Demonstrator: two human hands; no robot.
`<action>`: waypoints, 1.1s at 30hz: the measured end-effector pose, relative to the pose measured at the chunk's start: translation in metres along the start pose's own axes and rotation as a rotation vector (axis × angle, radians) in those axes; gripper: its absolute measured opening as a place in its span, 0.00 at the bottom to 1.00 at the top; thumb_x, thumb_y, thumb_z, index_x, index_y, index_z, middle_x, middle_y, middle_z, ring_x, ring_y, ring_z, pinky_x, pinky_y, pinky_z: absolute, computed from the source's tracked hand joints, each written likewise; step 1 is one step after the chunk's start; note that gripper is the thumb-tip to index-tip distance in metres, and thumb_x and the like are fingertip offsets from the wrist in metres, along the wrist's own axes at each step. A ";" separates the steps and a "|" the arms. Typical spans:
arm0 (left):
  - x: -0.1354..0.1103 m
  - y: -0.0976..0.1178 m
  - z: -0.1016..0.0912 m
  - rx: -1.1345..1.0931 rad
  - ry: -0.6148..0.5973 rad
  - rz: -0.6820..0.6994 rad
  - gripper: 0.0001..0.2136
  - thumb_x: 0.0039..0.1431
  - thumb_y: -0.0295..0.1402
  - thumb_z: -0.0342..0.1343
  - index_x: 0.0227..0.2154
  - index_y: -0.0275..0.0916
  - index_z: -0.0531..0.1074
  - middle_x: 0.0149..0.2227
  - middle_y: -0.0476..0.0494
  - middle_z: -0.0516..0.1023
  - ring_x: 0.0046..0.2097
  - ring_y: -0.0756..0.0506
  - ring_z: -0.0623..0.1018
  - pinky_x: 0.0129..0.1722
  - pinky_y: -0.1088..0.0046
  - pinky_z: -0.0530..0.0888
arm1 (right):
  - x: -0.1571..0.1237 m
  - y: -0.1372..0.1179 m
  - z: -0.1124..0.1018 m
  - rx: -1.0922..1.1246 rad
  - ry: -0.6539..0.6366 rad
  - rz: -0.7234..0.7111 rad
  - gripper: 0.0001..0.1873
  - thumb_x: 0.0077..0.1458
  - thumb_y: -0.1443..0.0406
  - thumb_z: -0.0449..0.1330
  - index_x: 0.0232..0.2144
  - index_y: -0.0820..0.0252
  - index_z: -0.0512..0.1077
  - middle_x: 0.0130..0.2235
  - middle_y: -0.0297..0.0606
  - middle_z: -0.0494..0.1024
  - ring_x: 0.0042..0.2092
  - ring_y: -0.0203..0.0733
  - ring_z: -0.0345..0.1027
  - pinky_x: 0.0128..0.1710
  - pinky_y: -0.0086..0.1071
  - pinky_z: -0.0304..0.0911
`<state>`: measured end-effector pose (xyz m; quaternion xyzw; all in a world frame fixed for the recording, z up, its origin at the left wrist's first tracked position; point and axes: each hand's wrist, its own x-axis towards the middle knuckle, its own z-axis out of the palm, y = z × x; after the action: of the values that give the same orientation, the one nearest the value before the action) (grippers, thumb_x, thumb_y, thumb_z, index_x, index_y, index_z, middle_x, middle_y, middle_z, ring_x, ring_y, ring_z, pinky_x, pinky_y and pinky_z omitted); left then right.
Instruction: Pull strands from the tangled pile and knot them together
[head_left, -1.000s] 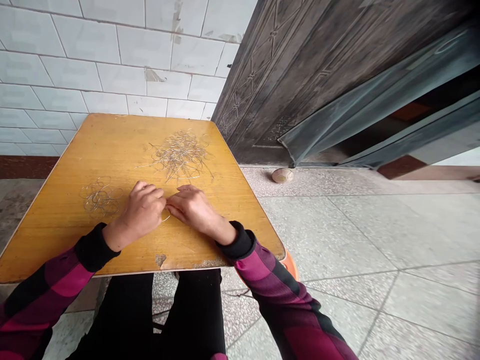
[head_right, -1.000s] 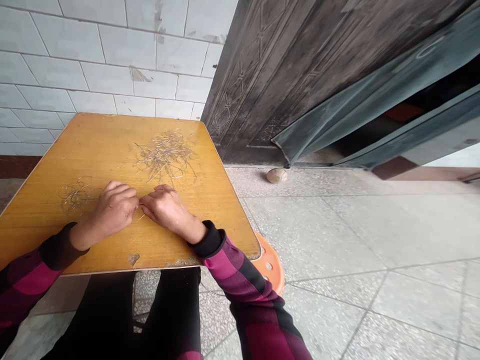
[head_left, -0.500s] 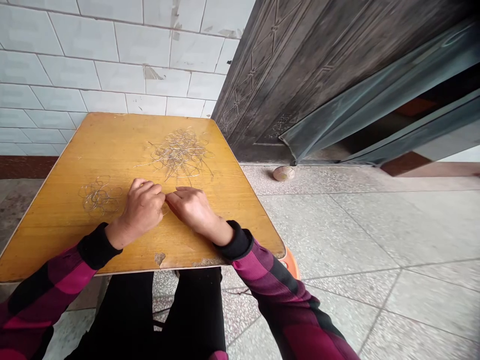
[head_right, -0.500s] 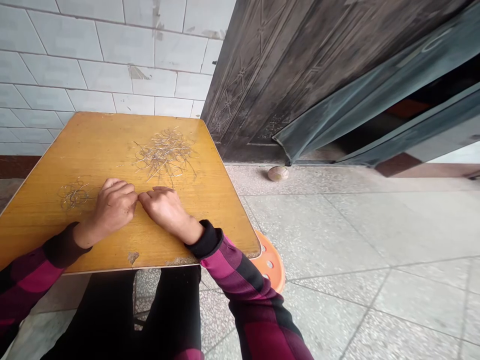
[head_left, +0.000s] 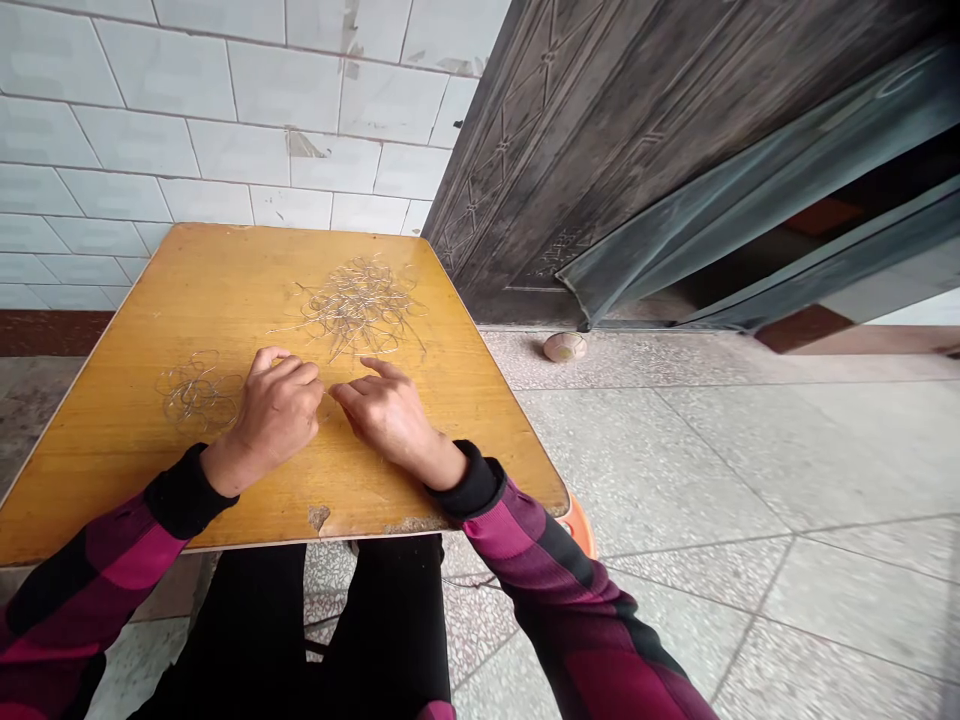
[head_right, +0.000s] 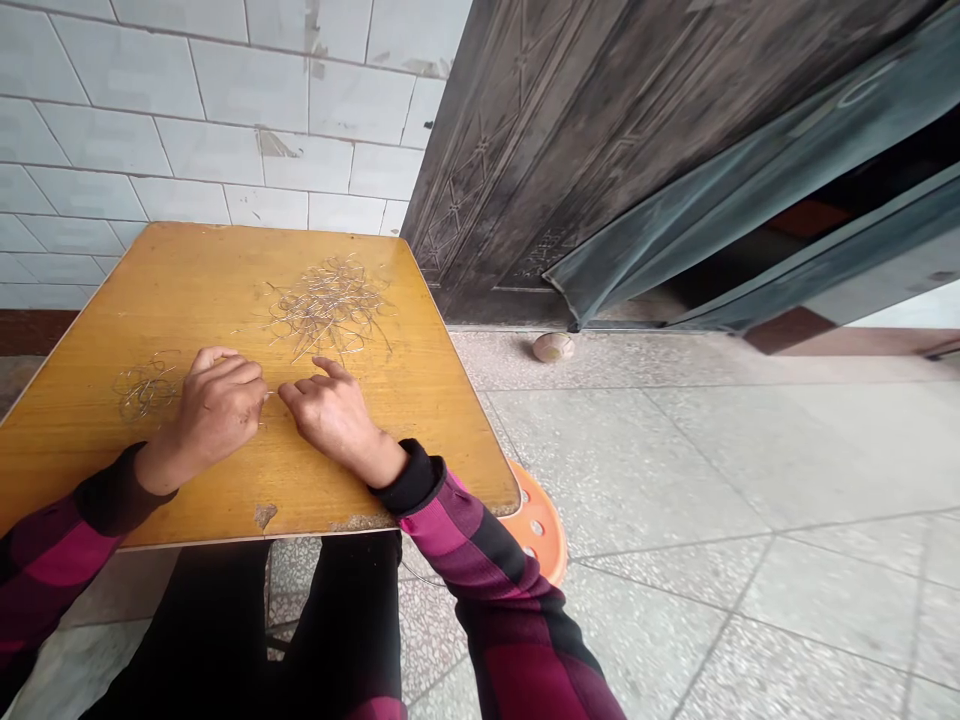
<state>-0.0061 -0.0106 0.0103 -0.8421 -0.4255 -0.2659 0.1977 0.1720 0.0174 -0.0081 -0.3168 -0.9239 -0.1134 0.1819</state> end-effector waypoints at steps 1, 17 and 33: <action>0.001 0.000 -0.001 0.001 0.003 -0.007 0.12 0.49 0.19 0.48 0.16 0.39 0.67 0.21 0.46 0.71 0.28 0.46 0.69 0.42 0.60 0.67 | 0.000 -0.001 -0.001 -0.014 0.005 0.015 0.13 0.56 0.75 0.48 0.31 0.60 0.72 0.23 0.31 0.72 0.26 0.34 0.61 0.57 0.37 0.51; 0.004 -0.022 -0.014 0.011 0.054 -0.057 0.13 0.50 0.20 0.48 0.15 0.39 0.65 0.20 0.48 0.68 0.27 0.47 0.68 0.45 0.57 0.66 | -0.004 0.012 -0.007 -0.025 0.021 0.229 0.12 0.55 0.74 0.49 0.28 0.60 0.71 0.20 0.32 0.70 0.22 0.34 0.59 0.53 0.37 0.58; 0.003 -0.040 -0.015 -0.030 0.012 -0.114 0.12 0.52 0.23 0.49 0.15 0.39 0.65 0.21 0.49 0.68 0.28 0.47 0.68 0.49 0.55 0.64 | -0.007 0.017 -0.017 -0.108 -0.182 0.426 0.11 0.58 0.68 0.50 0.34 0.60 0.73 0.25 0.41 0.76 0.24 0.38 0.63 0.23 0.32 0.39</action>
<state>-0.0411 0.0053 0.0283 -0.8176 -0.4678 -0.2882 0.1722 0.1918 0.0216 0.0058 -0.5228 -0.8414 -0.0927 0.1003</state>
